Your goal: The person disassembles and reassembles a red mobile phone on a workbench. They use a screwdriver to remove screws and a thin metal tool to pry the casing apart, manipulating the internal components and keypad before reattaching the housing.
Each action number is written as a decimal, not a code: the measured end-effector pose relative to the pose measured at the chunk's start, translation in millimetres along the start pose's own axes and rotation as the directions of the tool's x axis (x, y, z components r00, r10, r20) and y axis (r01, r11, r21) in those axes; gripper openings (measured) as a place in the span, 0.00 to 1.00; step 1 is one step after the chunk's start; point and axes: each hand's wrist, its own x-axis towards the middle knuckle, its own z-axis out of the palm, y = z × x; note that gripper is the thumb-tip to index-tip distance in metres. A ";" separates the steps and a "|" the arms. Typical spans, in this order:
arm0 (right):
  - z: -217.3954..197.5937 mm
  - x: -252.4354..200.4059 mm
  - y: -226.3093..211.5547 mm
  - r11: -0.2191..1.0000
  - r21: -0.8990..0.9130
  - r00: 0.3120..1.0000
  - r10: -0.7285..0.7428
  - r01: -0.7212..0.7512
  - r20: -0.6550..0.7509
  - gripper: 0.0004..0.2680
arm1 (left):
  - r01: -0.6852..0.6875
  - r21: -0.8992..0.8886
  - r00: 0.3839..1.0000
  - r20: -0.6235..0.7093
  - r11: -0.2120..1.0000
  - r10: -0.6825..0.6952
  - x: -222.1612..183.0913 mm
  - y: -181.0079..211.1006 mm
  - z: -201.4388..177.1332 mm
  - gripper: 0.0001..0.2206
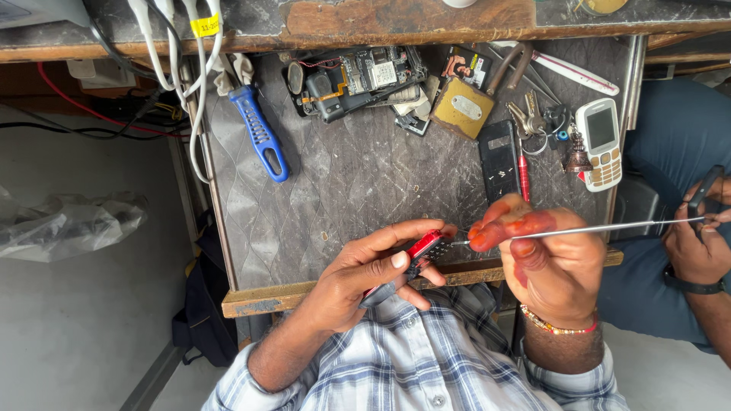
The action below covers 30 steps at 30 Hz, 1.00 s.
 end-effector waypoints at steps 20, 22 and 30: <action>25.7 9.8 -18.5 0.827 -0.519 0.976 -0.168 0.216 0.139 0.06 | 0.019 0.009 1.000 -0.004 1.000 -0.019 -1.5 -0.9 -4.7 0.23; 24.5 9.3 -18.9 0.831 -0.515 0.977 -0.170 0.211 0.127 0.06 | 0.020 0.002 1.000 -0.008 1.000 -0.020 -2.0 -1.1 -3.7 0.23; 29.2 15.8 -28.0 0.802 -0.577 0.986 -0.086 0.154 0.144 0.05 | 0.022 0.038 0.999 -0.037 0.999 -0.021 -1.5 -3.7 -5.0 0.23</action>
